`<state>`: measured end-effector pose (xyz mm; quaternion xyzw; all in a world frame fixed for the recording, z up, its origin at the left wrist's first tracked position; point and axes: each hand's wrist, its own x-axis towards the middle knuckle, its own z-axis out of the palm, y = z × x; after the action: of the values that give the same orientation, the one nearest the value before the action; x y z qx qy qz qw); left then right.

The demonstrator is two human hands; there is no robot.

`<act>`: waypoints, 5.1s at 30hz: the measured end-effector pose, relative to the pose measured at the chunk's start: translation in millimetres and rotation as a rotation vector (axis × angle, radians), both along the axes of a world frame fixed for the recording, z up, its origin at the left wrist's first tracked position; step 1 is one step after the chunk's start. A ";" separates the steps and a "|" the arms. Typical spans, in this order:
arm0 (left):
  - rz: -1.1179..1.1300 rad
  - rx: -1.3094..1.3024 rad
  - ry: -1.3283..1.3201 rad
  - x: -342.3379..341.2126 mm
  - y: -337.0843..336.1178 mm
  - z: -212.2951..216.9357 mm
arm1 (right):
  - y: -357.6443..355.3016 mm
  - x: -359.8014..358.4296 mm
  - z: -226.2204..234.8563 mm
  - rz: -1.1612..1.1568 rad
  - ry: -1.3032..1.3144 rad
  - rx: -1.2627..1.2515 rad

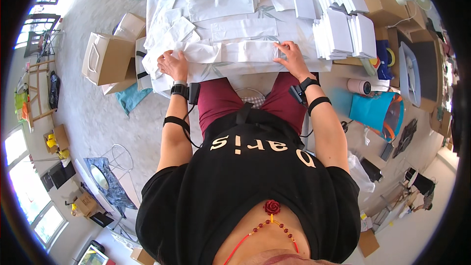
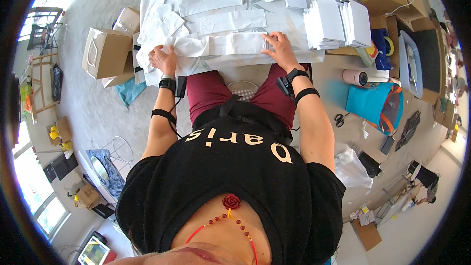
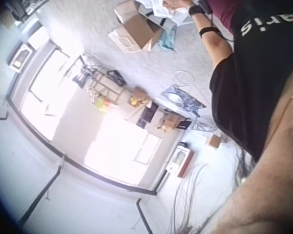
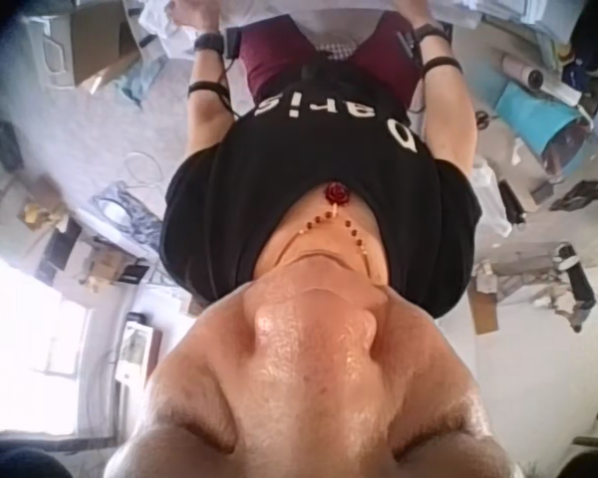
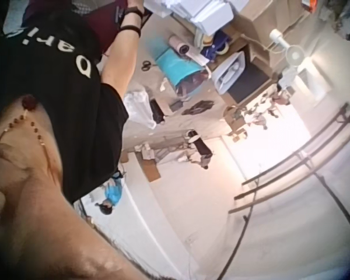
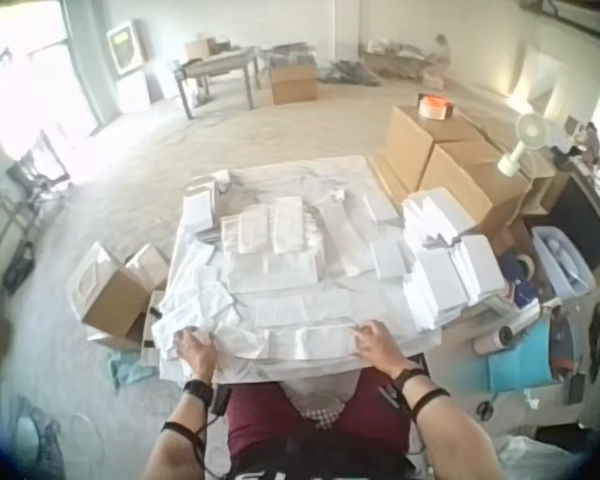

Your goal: The person folds long strips of white material and places them onto a stack on a table, handling items one at a time and smoothing them flat by hand.

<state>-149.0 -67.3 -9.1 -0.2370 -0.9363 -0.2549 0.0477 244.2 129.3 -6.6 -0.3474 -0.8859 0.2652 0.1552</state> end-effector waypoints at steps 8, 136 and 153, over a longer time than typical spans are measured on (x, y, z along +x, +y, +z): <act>-0.181 0.439 -0.130 5.4 4.9 21.2 | -8.2 -11.6 25.5 -0.041 0.023 0.110; -0.474 0.682 -0.905 190.1 74.2 10.9 | -39.1 -94.7 -9.1 -0.032 0.197 -0.132; -0.618 0.405 -0.802 194.8 82.0 13.2 | -24.7 -49.0 1.8 -0.513 0.266 -0.280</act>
<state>45.8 14.8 4.1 -0.3715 -0.6998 -0.5027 -0.3458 195.2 104.6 -4.8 -0.5399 -0.6961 0.3799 0.2821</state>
